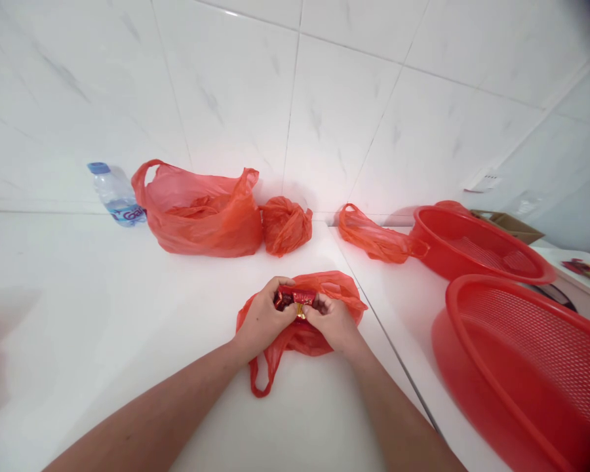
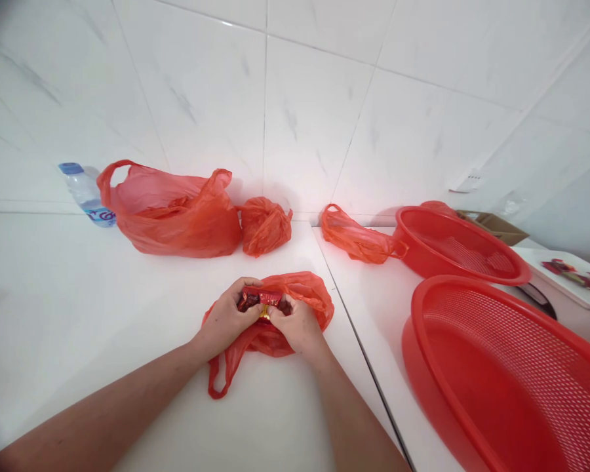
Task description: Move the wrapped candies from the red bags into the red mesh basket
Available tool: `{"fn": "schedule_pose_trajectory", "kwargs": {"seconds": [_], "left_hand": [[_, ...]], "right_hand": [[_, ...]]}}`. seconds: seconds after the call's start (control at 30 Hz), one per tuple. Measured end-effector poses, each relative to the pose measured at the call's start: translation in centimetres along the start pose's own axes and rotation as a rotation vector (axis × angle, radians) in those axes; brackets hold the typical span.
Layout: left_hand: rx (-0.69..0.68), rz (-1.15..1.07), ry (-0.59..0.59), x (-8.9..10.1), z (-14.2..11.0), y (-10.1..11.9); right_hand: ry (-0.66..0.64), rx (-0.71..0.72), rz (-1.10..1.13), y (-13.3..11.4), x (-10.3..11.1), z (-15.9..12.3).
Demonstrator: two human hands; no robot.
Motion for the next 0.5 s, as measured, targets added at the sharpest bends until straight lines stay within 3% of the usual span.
{"fn": "schedule_pose_trajectory", "kwargs": {"seconds": [0.5], "left_hand": [[0.024, 0.027, 0.010, 0.09, -0.10, 0.31]], "right_hand": [[-0.013, 0.015, 0.112, -0.55, 0.04, 0.00]]}}
Point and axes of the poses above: each hand's wrist, its own z-axis towards the middle knuckle, its own x-axis out of the back of the hand, y = z × x, the point moved 2 cm from there along z, towards the middle knuckle, and after that the axes turned 14 degrees about x, right-handed, at the moved point
